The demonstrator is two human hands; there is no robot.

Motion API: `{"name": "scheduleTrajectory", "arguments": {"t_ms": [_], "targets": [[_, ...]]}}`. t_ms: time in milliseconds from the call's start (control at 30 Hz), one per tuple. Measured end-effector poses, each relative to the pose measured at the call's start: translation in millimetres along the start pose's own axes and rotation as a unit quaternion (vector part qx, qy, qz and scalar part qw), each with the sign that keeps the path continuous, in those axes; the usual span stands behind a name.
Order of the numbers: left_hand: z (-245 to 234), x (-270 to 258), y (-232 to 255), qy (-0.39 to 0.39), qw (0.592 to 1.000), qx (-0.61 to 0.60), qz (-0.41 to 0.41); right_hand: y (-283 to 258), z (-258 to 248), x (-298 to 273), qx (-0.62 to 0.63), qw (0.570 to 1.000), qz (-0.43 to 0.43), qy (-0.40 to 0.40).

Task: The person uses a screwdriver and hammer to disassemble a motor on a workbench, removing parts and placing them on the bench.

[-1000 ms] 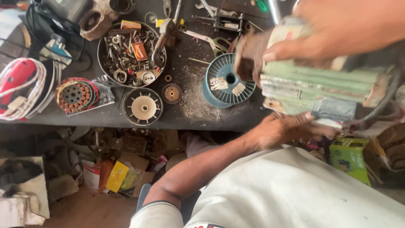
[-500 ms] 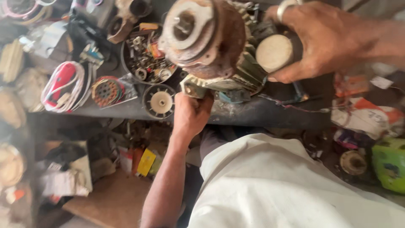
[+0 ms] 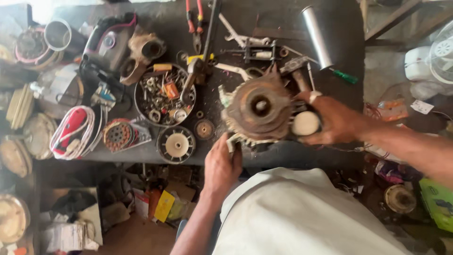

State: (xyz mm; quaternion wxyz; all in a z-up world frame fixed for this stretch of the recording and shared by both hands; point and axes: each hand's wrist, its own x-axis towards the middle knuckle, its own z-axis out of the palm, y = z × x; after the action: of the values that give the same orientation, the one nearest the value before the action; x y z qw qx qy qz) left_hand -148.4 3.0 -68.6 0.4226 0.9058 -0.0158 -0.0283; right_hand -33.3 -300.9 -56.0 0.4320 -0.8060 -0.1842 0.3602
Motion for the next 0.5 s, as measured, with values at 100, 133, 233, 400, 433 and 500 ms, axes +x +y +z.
{"name": "scheduleTrajectory", "arguments": {"t_ms": [100,133,233,400,433,500], "targets": [[-10,6,-2,-0.008,1.0,-0.008,-0.008,-8,0,10,-0.063,0.996,-0.058,0.033],[-12,7,-2,-0.011,1.0,-0.018,0.01,-11,0,12,-0.081,0.994,-0.06,0.032],[-17,7,1,-0.026,0.999,-0.029,0.013,-18,-7,15,-0.082,0.994,-0.078,-0.001],[-15,9,3,-0.027,0.999,-0.013,-0.014,-14,-29,21,-0.104,0.975,-0.19,-0.048],[-14,9,2,-0.03,0.999,-0.017,-0.024,-10,-33,22,-0.12,0.969,-0.206,-0.058],[-12,12,-2,-0.042,0.998,-0.007,-0.037,-3,-43,26,-0.093,0.964,-0.242,-0.065]]}}
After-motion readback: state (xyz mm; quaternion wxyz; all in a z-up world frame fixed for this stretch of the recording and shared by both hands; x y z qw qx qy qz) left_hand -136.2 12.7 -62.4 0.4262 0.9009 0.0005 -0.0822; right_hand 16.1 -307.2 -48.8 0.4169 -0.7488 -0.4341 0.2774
